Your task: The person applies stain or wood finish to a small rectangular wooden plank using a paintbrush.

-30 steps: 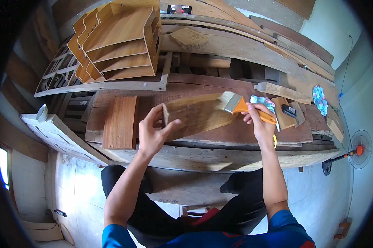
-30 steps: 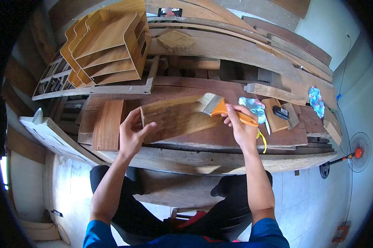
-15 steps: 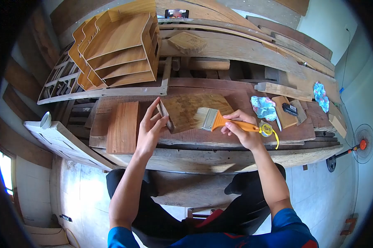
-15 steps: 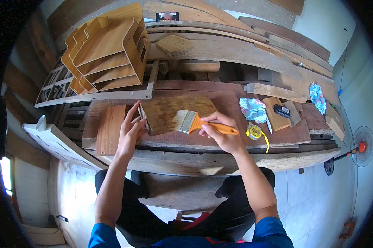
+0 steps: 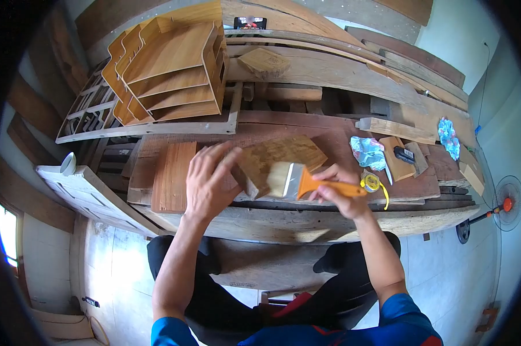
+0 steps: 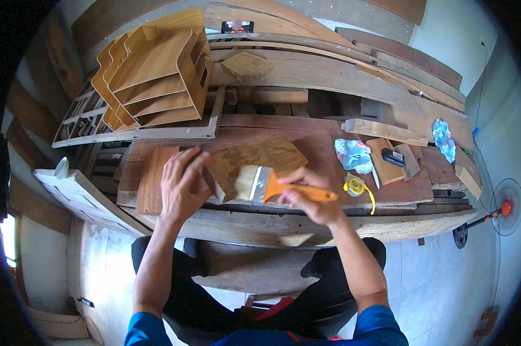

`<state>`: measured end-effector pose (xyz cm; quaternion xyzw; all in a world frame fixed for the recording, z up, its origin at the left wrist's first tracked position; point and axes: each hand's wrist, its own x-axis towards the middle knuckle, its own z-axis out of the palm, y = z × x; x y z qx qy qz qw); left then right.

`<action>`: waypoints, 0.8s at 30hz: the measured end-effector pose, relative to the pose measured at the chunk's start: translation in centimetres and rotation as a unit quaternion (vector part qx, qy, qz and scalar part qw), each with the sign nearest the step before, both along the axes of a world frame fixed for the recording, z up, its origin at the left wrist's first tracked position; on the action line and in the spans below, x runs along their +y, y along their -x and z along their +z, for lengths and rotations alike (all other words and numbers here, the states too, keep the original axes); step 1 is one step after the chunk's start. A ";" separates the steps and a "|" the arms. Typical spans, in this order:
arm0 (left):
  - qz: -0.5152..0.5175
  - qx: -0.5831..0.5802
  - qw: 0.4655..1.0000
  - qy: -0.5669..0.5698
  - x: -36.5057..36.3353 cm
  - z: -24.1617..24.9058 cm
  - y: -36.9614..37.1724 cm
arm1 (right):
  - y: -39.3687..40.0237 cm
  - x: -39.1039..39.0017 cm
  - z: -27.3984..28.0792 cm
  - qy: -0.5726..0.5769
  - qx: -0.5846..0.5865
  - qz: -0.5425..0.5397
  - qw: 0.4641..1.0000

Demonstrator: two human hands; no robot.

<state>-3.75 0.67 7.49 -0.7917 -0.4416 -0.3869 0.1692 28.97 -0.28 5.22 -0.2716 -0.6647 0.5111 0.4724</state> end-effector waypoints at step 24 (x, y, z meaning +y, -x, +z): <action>-0.087 -0.074 0.986 0.119 -0.8 -4.7 -1.7 | 1.3 -0.3 0.1 -0.072 -0.077 -0.177 0.979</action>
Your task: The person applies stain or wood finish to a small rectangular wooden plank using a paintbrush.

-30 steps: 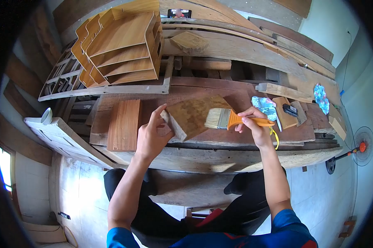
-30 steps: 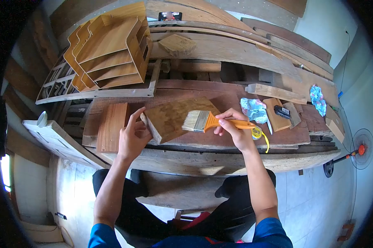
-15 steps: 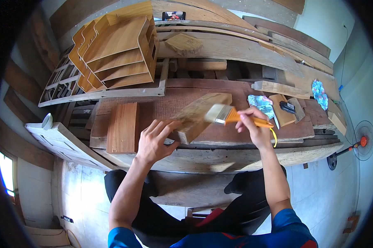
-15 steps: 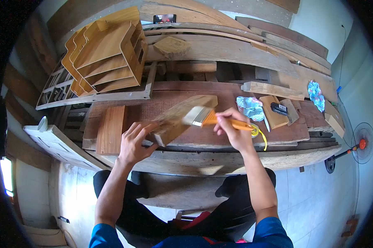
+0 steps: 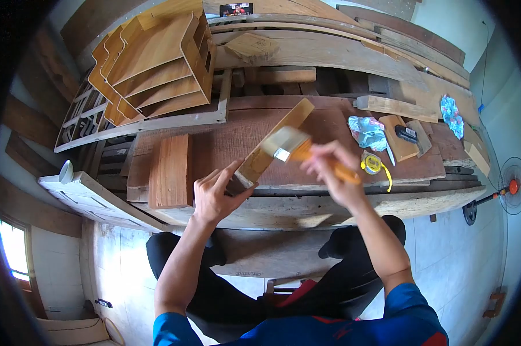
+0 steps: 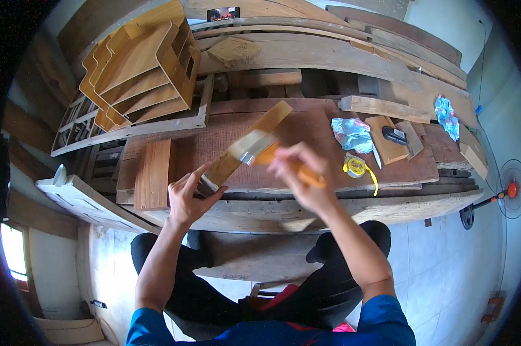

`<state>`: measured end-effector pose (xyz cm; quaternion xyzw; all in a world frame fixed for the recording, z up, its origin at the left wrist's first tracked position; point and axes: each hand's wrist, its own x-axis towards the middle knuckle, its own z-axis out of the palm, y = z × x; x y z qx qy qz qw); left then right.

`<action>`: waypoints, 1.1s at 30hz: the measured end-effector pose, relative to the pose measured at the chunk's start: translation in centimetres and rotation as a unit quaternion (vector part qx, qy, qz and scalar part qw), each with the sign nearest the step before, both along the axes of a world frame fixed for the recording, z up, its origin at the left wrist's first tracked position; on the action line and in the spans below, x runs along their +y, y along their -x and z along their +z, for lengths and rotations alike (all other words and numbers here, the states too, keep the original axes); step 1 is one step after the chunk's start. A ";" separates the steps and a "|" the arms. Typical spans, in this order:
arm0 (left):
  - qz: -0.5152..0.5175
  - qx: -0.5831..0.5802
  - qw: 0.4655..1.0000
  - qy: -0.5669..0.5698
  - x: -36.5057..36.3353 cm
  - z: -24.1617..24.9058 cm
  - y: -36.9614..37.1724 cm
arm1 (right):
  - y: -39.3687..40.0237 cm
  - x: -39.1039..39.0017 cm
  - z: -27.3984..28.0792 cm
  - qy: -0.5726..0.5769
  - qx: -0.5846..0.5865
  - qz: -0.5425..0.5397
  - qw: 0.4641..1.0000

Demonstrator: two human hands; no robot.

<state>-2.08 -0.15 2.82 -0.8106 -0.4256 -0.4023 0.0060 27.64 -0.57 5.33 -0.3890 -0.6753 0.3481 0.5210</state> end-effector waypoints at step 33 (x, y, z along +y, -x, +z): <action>-0.047 0.048 0.998 0.011 0.4 -0.6 1.5 | -3.1 3.2 -0.8 0.083 0.014 0.078 0.993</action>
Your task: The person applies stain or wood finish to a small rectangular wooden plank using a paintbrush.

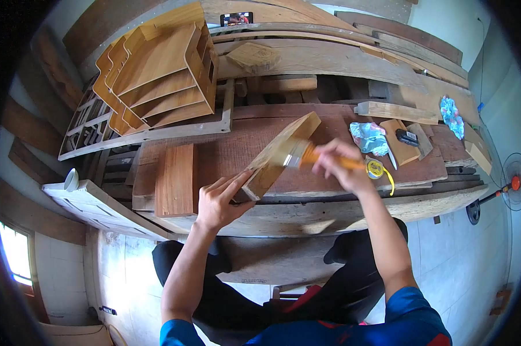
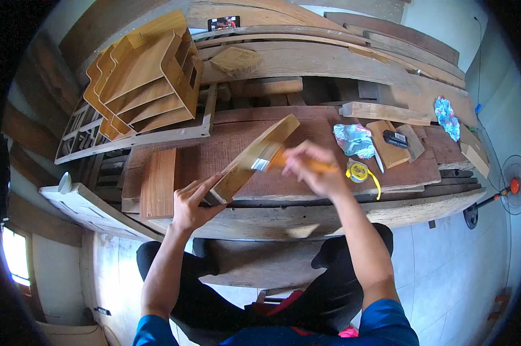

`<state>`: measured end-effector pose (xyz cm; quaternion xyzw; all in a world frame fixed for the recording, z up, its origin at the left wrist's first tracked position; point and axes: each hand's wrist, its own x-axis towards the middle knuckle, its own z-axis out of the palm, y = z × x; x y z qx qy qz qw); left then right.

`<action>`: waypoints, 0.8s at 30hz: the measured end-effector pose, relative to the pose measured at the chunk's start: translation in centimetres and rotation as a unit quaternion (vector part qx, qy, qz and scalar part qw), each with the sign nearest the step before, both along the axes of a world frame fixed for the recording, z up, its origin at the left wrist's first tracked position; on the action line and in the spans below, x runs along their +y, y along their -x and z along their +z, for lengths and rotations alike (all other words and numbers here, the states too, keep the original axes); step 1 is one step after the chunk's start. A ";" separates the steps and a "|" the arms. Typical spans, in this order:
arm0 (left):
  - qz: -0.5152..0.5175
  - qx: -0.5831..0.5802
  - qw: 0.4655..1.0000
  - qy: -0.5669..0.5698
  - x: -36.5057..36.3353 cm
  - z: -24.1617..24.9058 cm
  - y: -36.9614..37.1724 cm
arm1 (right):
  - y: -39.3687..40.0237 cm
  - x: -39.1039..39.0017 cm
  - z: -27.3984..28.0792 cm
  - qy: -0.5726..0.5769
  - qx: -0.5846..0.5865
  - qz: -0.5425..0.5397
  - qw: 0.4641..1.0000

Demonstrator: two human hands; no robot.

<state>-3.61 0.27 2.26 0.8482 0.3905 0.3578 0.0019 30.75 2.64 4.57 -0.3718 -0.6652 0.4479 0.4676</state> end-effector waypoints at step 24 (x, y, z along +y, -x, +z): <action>-0.004 0.016 1.000 -0.023 0.4 0.1 -0.1 | 4.1 -5.3 3.3 -0.144 -0.055 0.157 0.975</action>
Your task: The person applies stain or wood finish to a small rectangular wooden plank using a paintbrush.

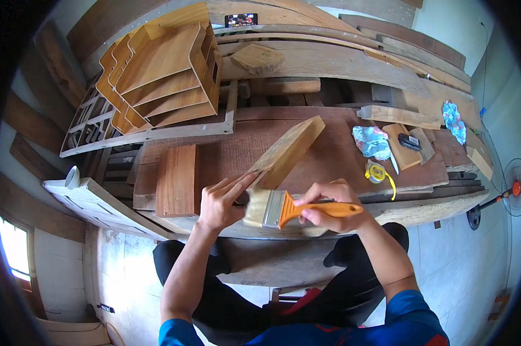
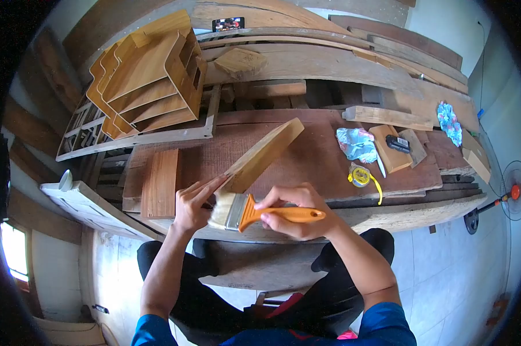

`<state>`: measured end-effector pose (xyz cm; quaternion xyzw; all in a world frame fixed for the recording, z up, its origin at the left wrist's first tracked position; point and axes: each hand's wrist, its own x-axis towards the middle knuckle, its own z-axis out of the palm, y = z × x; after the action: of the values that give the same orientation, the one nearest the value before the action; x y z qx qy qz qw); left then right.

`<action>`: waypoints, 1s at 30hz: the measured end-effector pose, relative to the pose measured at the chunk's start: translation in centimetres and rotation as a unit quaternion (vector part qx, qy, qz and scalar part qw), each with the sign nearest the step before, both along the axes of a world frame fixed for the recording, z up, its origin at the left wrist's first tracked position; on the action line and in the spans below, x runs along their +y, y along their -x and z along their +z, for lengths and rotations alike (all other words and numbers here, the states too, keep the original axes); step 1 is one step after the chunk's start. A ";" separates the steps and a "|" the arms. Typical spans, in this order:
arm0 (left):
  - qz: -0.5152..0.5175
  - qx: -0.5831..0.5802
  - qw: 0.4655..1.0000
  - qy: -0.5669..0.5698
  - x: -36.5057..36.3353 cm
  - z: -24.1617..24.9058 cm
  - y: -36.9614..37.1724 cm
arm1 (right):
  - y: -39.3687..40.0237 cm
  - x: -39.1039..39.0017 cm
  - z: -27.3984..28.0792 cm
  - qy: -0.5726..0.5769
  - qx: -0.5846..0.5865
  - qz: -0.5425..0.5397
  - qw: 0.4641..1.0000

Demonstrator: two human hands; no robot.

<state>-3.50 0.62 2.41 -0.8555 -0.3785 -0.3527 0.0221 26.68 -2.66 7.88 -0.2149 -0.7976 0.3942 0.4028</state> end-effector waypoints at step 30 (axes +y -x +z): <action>0.009 -0.048 0.998 0.042 0.0 0.0 -0.2 | -2.3 2.7 -1.8 0.080 0.046 -0.093 0.991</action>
<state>-3.33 0.61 2.36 -0.8344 -0.4016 -0.3765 -0.0289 28.97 0.08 6.08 -0.3008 -0.7208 0.4270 0.4557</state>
